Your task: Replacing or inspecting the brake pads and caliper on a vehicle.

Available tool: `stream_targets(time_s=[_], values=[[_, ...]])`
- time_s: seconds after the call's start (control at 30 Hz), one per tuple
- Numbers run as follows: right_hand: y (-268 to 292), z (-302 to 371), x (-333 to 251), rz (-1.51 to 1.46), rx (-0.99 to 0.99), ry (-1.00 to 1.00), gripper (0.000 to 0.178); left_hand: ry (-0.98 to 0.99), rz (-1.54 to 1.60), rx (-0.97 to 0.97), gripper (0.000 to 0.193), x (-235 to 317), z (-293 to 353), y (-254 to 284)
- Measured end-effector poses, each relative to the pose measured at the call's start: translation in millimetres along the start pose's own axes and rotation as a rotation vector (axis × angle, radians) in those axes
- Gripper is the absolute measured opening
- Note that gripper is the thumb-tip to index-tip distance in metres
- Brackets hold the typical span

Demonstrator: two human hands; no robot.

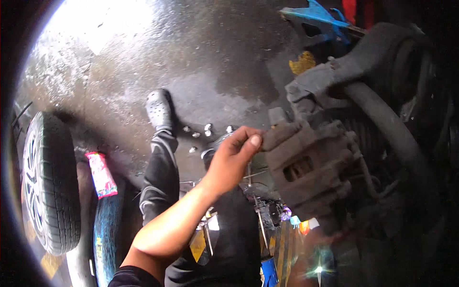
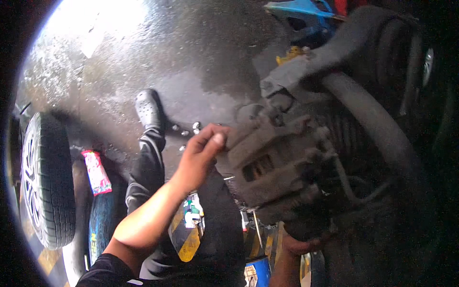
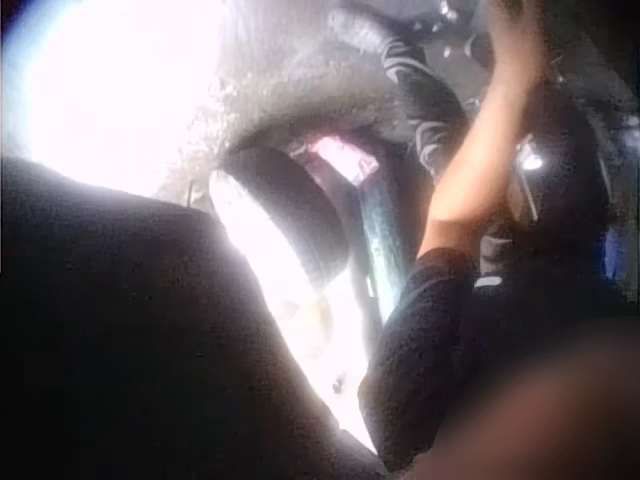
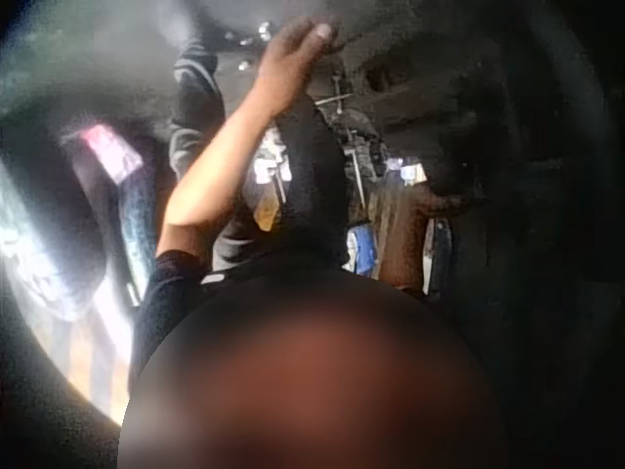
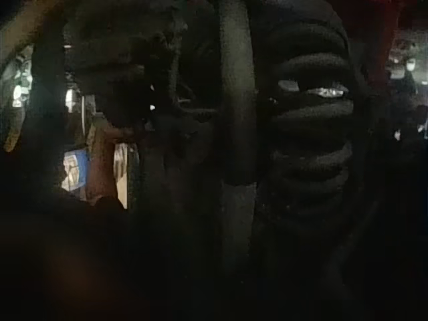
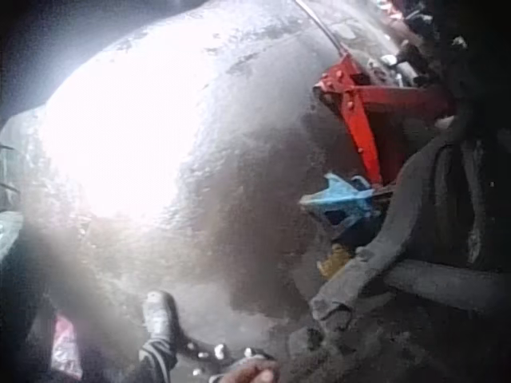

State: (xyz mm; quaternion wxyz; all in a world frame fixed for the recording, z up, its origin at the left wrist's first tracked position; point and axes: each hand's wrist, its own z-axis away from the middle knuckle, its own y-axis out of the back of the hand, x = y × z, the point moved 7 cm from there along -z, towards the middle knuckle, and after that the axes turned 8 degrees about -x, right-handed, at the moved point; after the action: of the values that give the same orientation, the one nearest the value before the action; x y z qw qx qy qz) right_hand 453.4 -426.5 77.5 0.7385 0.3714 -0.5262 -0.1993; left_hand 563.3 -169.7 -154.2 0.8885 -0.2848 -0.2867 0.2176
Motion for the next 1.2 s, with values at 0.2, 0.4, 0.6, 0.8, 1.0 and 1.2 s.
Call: stream_targets(time_s=[0.2,0.4,0.6,0.8,1.0,1.2], values=[[10.4,-57.7,-13.7,-0.347,0.022,-0.087,0.053,0.015,0.017,-0.158,0.05,10.7,0.5,-4.9],[3.7,-58.2,-6.8,-0.552,-0.056,-0.237,0.047,-0.012,-0.031,-0.131,0.039,4.5,-1.1,0.1],[16.7,-68.9,-14.8,-0.46,-0.001,-0.057,0.053,-0.106,-0.13,-0.024,0.03,7.1,-1.2,7.9],[3.8,-54.9,1.0,-0.465,-0.051,-0.225,0.032,-0.013,-0.165,-0.085,0.029,-9.0,5.6,17.2],[1.6,-78.0,-2.1,-0.746,-0.121,-0.389,0.051,0.181,-0.299,0.051,0.032,-71.6,2.9,43.7],[13.0,-87.4,-10.7,-0.719,-0.021,-0.402,0.043,0.312,-0.524,0.057,0.033,-88.5,20.2,62.4]])
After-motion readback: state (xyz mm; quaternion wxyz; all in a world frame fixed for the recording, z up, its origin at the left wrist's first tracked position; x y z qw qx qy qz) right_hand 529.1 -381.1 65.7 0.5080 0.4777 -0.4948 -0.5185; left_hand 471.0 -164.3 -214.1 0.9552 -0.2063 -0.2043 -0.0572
